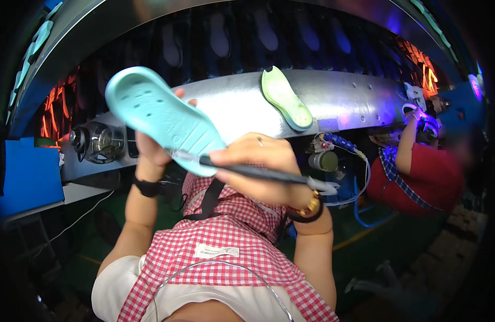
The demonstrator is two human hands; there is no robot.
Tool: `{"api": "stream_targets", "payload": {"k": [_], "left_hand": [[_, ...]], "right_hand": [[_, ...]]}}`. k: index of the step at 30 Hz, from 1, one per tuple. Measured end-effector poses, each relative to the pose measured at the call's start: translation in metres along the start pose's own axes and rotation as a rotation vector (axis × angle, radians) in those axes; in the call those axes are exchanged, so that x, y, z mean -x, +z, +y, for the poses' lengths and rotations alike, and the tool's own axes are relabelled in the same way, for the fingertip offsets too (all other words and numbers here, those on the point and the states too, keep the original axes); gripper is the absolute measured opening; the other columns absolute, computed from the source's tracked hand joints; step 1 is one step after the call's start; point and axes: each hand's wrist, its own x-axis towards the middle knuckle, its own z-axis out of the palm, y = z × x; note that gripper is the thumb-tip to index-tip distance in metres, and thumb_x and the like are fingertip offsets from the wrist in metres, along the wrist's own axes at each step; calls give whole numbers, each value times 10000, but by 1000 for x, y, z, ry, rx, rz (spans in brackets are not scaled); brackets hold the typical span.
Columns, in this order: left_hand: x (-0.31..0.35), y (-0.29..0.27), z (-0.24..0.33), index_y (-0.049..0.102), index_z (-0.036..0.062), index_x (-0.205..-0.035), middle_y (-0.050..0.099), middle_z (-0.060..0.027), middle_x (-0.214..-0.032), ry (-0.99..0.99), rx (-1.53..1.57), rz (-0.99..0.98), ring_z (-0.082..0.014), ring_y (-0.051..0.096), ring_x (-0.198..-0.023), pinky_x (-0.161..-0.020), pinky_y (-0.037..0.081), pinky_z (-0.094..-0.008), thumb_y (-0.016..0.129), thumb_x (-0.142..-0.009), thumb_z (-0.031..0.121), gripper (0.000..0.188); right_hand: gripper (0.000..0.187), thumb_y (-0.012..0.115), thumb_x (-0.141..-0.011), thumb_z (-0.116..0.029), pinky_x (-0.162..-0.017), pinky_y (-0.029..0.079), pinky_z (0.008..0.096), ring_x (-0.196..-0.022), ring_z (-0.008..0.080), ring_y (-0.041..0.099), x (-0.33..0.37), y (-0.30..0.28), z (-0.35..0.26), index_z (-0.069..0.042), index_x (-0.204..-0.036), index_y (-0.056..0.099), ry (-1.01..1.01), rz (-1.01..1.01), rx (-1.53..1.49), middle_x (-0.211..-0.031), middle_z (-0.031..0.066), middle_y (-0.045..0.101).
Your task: Apply adhesive to shoe soles using a specialized brush tool.
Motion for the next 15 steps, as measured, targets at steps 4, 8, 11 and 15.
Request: {"api": "stream_targets", "payload": {"k": [4, 8, 11, 15], "left_hand": [[0, 1, -25, 279, 71, -1315, 453, -211, -1197, -145, -45, -89, -377, 458, -1074, -922, 361, -504, 217, -834, 629, 740], [0, 3, -35, 324, 60, -1279, 498, -200, -1133, -59, -115, 114, -356, 485, -1041, -914, 377, -477, 178, -785, 703, 824], [-4, 5, -28, 345, 59, -1260, 508, -184, -1122, 32, -215, 282, -337, 491, -1038, -916, 381, -464, 162, -731, 763, 900], [2, 1, -16, 372, 52, -1231, 536, -166, -1073, 65, -173, 60, -295, 534, -992, -854, 441, -448, 136, -743, 748, 882]], "right_hand": [[210, 666, -712, -36, -586, 464, 189, -675, 83, 591, -2, 18, 50, 22, -911, 635, 396, 111, -202, -771, 78, 644], [210, 664, -697, -17, -569, 464, 225, -635, 118, 593, -1, 31, 52, 20, -901, 634, 230, 127, -66, -749, 85, 637], [229, 677, -641, 2, -550, 461, 280, -593, 210, 588, 9, 46, 43, -11, -864, 627, -143, 16, 320, -687, 85, 614], [185, 691, -626, -20, -568, 478, 275, -615, 201, 609, 17, 22, 18, -18, -804, 642, -62, -233, 160, -733, 93, 642]]}}
